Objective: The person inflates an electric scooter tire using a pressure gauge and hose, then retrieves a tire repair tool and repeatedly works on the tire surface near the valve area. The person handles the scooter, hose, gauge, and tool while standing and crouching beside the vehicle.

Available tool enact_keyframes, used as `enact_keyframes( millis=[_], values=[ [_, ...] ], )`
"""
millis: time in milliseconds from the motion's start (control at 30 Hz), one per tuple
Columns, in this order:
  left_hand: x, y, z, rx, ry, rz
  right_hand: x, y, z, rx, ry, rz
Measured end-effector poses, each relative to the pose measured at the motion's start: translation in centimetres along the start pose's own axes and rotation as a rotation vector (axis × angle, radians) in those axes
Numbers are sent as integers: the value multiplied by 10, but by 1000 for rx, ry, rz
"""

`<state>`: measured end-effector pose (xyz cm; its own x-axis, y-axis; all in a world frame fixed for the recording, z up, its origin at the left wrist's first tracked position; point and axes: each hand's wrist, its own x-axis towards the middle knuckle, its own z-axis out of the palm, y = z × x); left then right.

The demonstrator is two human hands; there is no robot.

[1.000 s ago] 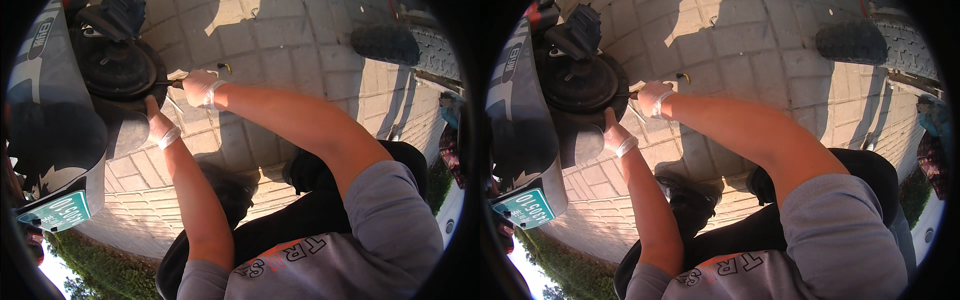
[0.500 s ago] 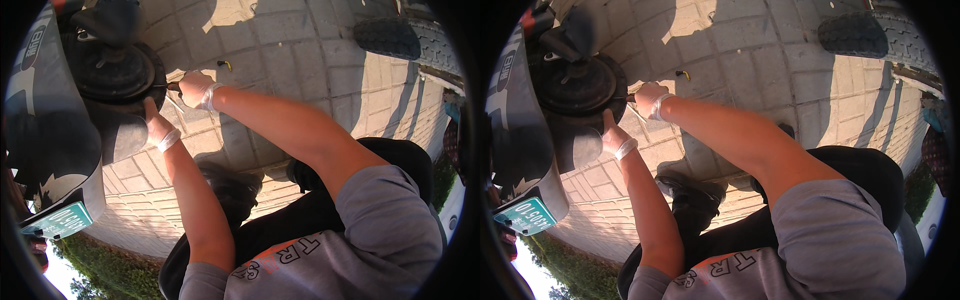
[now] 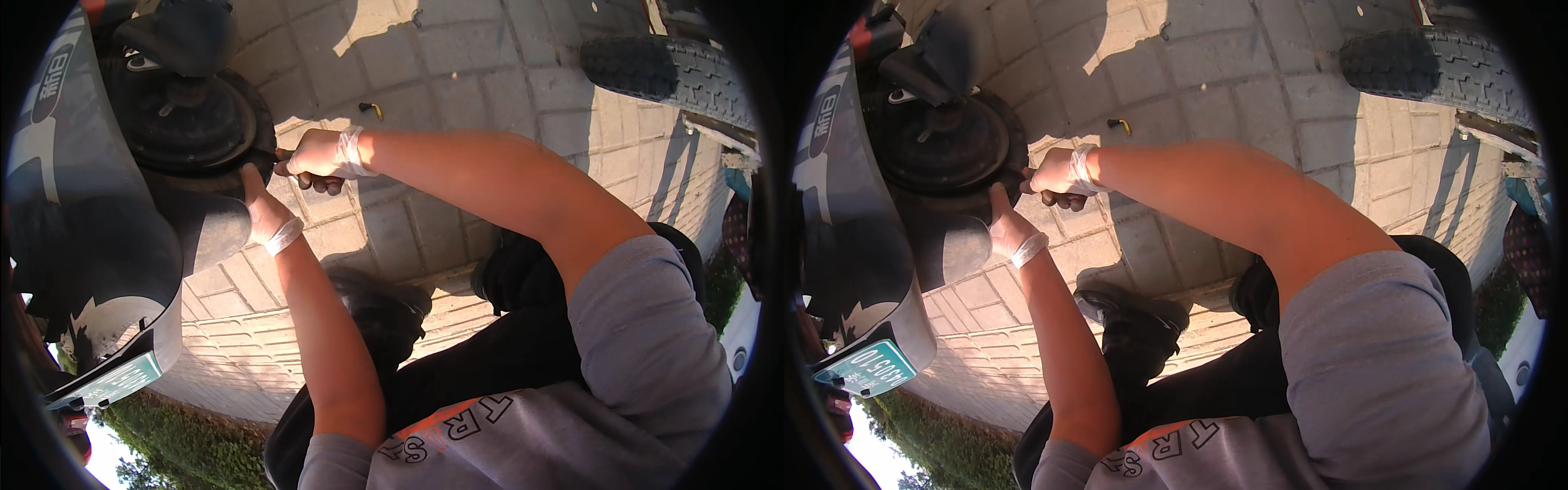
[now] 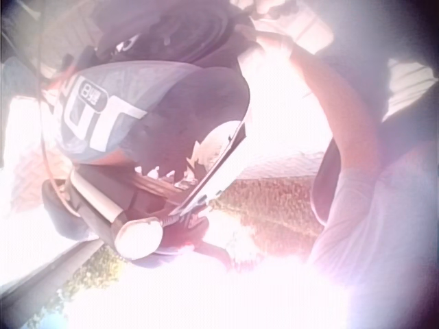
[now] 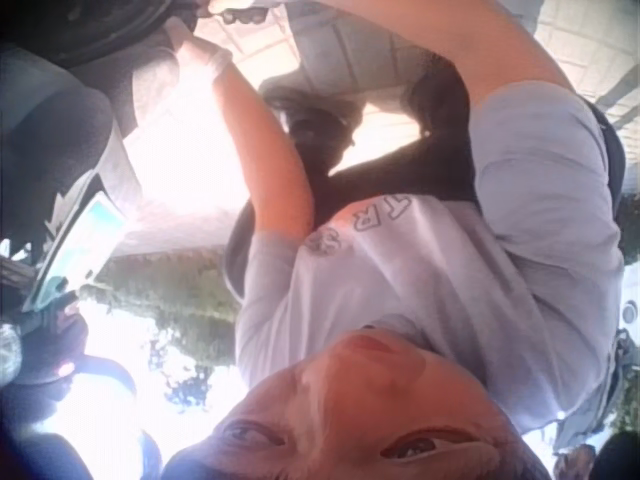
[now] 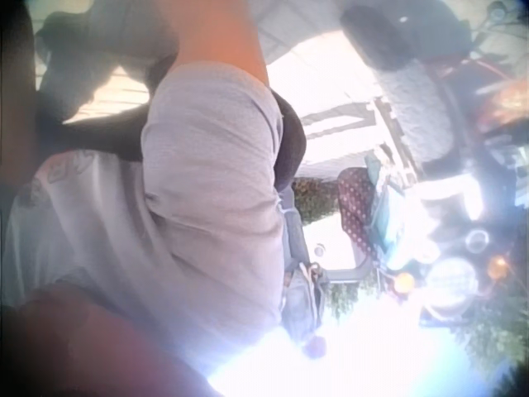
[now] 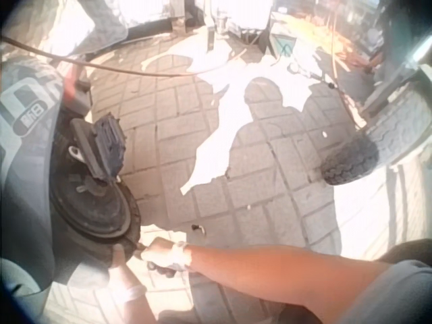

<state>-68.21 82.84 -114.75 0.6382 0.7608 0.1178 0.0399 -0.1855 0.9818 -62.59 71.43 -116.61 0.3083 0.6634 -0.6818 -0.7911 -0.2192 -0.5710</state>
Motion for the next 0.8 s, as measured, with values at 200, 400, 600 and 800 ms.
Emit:
enact_keyframes(
  millis=[200, 400, 600, 800],
  values=[
    [1, 0, -1, 76, -13, -23, 4, -19, -26, 251, -373, 244],
    [3, -5, -3, 37, 8, -15, 9, -65, -48, -265, -332, 309],
    [4, -12, -3, 92, 75, 40, -4, -118, -45, -1443, -179, 169],
    [11, -14, -8, 203, 6, 11, -58, -99, -94, -1663, 145, -55]
  ],
)
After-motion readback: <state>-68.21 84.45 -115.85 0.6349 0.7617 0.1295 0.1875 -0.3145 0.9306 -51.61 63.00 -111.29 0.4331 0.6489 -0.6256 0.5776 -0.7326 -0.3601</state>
